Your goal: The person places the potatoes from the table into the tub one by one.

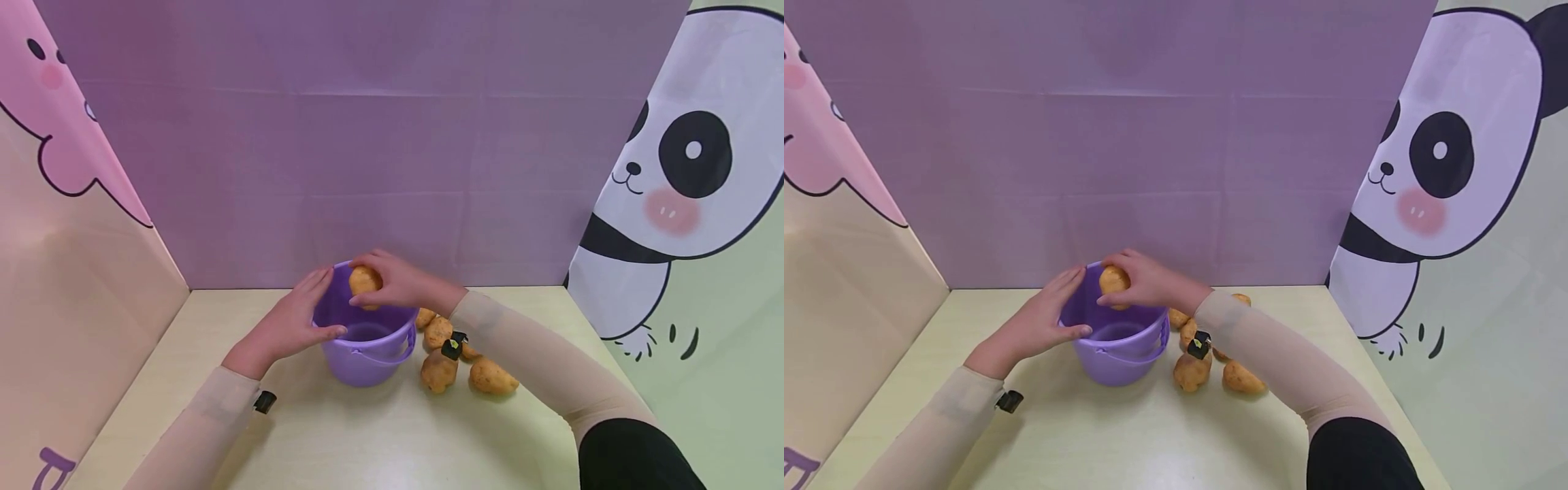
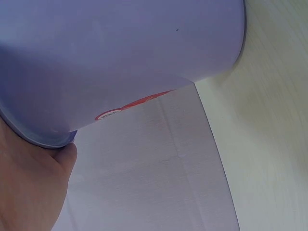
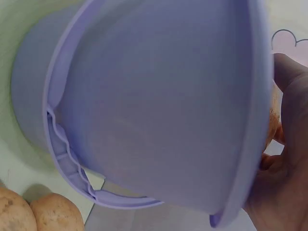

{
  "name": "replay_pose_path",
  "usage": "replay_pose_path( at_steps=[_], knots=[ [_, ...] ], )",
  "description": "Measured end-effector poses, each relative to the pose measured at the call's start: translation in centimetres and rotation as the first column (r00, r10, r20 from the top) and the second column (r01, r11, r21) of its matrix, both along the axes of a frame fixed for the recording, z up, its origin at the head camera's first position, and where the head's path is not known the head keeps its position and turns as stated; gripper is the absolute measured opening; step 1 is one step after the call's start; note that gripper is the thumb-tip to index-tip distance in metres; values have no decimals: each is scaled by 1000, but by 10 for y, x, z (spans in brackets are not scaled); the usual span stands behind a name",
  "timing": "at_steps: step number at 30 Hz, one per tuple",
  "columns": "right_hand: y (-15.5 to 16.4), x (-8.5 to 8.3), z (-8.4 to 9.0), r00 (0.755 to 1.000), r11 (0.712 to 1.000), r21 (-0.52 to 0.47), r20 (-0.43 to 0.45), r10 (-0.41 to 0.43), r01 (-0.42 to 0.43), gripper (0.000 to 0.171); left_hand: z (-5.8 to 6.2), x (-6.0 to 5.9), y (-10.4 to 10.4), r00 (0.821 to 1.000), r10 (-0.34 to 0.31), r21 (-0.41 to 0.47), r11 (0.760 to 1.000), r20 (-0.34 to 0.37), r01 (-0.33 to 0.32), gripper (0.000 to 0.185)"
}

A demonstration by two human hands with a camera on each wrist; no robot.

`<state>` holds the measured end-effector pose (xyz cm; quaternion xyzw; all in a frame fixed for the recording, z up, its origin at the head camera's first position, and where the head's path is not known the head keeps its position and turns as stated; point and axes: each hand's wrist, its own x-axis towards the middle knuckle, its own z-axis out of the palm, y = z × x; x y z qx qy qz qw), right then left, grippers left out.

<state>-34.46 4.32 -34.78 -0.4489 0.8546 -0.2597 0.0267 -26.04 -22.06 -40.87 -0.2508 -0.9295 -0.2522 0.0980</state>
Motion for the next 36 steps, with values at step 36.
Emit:
replay_pose_path(
  at_steps=[36],
  knots=[
    [-18, 0, -22, 998, 999, 32, -58, 10, -8, 74, 1, -1, 0, 1000, -12, -3, 1000, 3, 12, 115]
  ],
)
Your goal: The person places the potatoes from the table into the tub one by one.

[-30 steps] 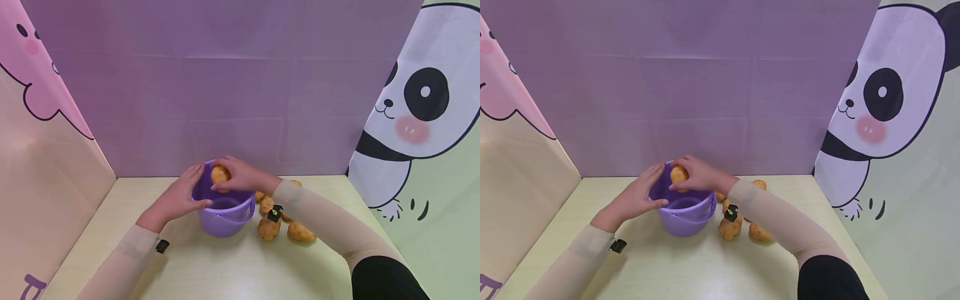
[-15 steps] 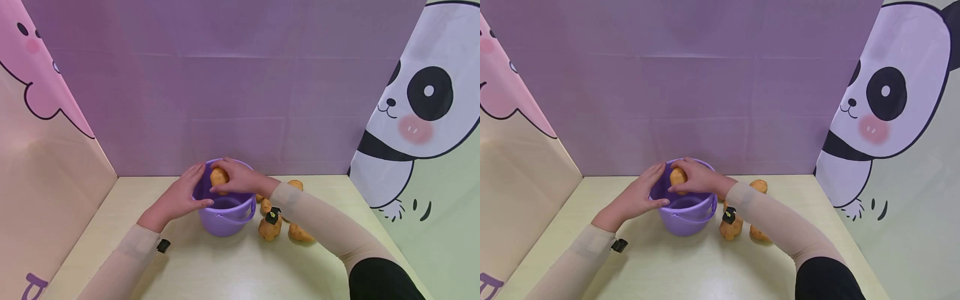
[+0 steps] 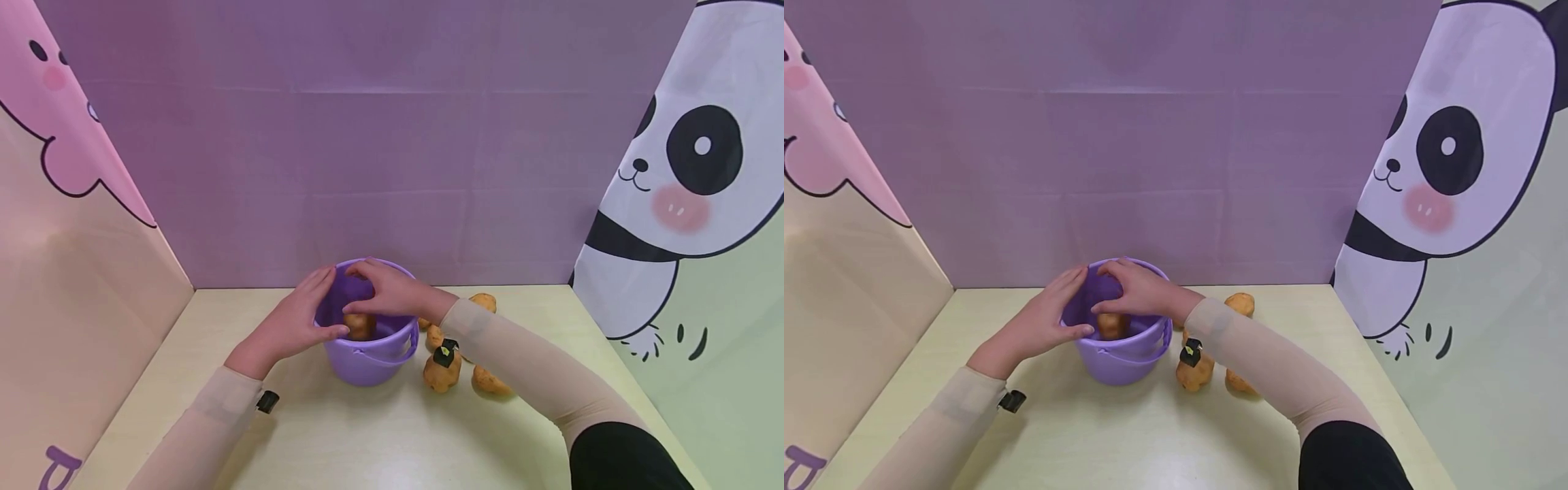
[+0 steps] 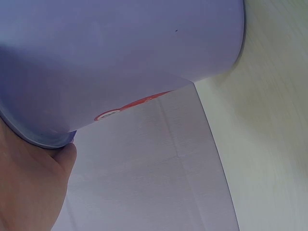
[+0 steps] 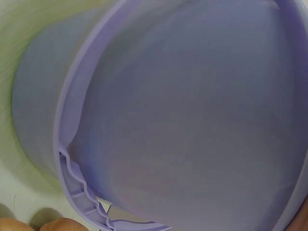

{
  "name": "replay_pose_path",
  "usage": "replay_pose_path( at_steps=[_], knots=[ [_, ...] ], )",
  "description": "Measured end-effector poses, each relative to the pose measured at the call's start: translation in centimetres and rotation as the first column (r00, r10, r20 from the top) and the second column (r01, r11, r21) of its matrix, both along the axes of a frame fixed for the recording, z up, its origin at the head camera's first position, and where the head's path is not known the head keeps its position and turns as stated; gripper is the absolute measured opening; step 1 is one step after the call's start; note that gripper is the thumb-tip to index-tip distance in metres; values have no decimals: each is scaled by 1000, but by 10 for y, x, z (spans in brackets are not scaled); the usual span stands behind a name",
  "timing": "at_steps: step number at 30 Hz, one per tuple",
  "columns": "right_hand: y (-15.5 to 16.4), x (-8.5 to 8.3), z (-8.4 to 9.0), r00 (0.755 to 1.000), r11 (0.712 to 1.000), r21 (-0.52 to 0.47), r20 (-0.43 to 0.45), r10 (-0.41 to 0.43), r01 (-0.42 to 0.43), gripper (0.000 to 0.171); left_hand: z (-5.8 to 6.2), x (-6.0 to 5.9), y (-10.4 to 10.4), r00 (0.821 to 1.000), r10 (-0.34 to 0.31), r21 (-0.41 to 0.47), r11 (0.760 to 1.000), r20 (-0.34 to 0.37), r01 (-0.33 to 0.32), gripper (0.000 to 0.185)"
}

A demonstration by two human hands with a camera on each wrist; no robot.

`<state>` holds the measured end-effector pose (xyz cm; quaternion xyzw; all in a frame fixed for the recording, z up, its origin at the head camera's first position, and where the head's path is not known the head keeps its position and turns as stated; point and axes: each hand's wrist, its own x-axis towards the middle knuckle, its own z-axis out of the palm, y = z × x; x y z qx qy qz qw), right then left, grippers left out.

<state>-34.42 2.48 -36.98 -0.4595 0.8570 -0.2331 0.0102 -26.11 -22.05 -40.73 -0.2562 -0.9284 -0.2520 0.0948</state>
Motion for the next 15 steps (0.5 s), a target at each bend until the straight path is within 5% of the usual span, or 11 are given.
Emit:
replay_pose_path(
  at_steps=[8, 15],
  knots=[
    [4, 0, 4, 1000, 999, -48, 27, -2, 4, 64, 0, 0, 0, 1000, 0, 8, 1000, -3, 0, 114],
    [19, 1, 14, 997, 980, -194, 43, 59, -49, 50, -1, 0, 0, 1000, 7, 2, 1000, 2, -7, 114]
  ],
)
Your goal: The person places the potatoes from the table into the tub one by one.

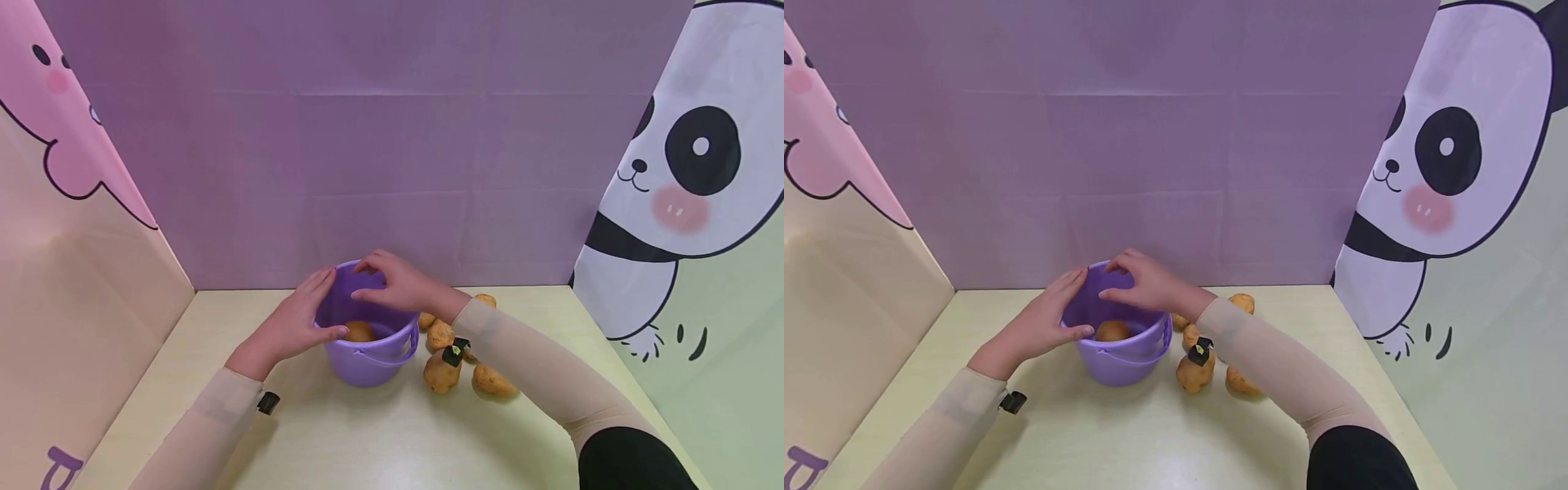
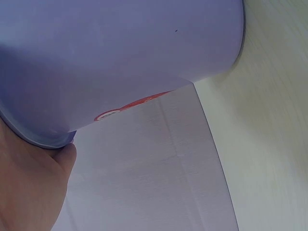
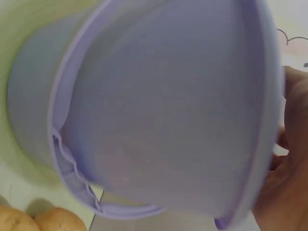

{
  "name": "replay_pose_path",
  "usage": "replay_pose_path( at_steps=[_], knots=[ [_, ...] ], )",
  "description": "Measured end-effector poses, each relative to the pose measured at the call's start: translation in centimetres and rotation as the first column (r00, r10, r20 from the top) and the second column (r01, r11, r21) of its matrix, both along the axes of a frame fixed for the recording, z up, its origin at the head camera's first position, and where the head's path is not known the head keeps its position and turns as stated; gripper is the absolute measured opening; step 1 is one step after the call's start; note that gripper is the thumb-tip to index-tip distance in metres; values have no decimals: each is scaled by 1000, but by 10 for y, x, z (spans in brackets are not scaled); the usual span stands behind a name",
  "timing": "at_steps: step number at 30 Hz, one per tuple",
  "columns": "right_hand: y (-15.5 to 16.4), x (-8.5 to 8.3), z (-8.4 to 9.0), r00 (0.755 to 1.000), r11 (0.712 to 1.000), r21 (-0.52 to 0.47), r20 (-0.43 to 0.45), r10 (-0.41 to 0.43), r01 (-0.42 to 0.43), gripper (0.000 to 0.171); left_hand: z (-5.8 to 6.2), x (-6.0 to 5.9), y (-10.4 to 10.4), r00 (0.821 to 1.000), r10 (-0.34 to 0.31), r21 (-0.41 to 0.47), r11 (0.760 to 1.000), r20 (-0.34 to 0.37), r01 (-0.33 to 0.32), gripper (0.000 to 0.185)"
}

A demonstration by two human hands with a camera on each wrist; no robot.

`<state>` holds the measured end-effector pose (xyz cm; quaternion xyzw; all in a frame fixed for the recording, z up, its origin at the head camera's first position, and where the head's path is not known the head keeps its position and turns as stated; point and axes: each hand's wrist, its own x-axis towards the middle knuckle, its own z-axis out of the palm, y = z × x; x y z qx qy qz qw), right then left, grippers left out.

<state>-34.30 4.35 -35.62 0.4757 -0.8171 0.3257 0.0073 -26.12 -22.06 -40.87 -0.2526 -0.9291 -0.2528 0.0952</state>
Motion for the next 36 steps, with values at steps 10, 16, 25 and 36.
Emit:
replay_pose_path(
  at_steps=[10, 16, 25, 36],
  knots=[
    [50, 3, 5, 995, 978, -206, -84, -47, 29, 31, 2, 3, 1, 1000, 14, 0, 1000, 7, -14, 111],
    [89, 8, -3, 995, 978, -196, -53, -86, 74, 27, 2, 4, 1, 1000, 11, 1, 1000, 8, -11, 113],
    [130, 22, -25, 992, 986, -112, -19, -124, 121, 22, 3, 5, 0, 1000, 17, -6, 1000, 10, -17, 115],
    [168, 41, -44, 986, 989, -9, 75, -147, 148, 23, -1, 2, 1, 1000, 9, -9, 1000, -3, -9, 112]
  ],
)
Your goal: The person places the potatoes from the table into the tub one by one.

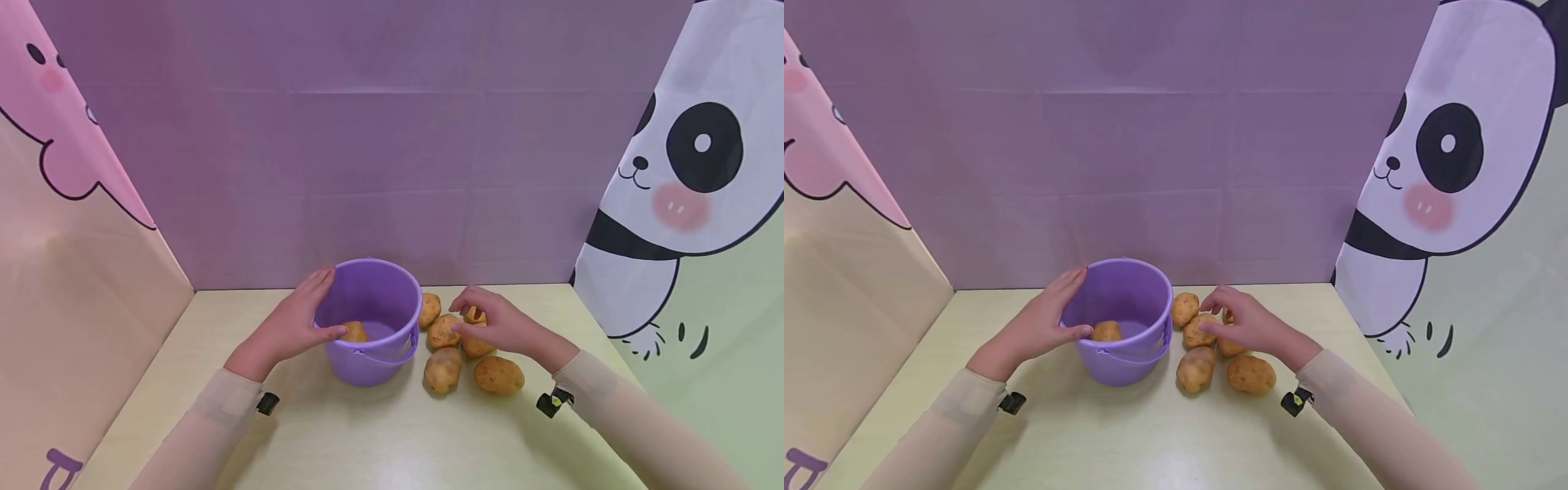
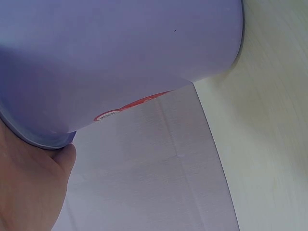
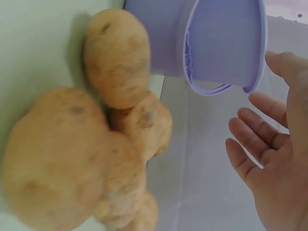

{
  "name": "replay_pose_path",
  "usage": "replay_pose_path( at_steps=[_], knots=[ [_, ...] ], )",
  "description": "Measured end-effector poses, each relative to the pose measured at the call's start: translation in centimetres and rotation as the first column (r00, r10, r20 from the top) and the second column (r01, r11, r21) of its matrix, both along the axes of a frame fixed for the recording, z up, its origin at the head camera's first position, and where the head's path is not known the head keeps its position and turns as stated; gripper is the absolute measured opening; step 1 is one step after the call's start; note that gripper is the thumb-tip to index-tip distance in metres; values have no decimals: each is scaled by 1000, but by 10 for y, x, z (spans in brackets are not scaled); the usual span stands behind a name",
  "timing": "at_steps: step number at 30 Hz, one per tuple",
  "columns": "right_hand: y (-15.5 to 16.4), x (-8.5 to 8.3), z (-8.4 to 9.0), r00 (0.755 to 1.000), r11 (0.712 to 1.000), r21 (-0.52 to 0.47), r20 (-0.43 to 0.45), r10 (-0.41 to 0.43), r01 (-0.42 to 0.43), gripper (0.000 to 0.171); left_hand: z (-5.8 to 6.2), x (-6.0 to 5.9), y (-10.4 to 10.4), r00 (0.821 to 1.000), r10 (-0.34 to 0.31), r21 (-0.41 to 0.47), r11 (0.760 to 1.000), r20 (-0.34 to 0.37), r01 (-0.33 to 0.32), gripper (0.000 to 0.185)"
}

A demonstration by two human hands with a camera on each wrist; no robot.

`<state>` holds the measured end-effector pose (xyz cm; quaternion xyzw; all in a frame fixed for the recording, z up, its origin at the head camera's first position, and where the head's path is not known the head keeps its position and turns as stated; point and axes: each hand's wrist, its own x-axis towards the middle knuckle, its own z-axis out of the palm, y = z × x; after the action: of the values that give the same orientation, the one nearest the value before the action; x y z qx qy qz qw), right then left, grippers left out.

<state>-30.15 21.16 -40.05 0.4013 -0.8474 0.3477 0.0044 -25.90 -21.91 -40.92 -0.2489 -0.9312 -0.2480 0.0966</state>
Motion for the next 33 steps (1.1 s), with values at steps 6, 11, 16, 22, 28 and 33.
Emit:
replay_pose_path(
  at_steps=[6, 11, 16, 22, 28, 33],
  knots=[
    [18, 7, -12, 999, 999, 26, 46, -26, 25, 24, 2, 0, 1, 1000, -3, -5, 1000, 7, 3, 113],
    [29, 14, -23, 996, 998, 38, 63, -57, 55, 28, 3, 0, 2, 1000, 1, 6, 1000, 13, -1, 112],
    [39, 19, -33, 997, 997, 52, 43, -58, 55, 36, 2, 0, 2, 1000, 1, 6, 1000, 12, -1, 112],
    [48, 25, -44, 996, 994, 80, 51, -77, 73, 41, 1, 0, 2, 1000, 4, 5, 1000, 11, -4, 113],
    [53, 30, -56, 994, 990, 98, 12, -106, 104, 41, 2, 1, 1, 1000, -1, 7, 1000, 21, 1, 111],
    [56, 32, -64, 991, 987, 96, 20, -133, 130, 41, 1, 0, 0, 1000, -1, 13, 1000, 19, 1, 111]
  ],
)
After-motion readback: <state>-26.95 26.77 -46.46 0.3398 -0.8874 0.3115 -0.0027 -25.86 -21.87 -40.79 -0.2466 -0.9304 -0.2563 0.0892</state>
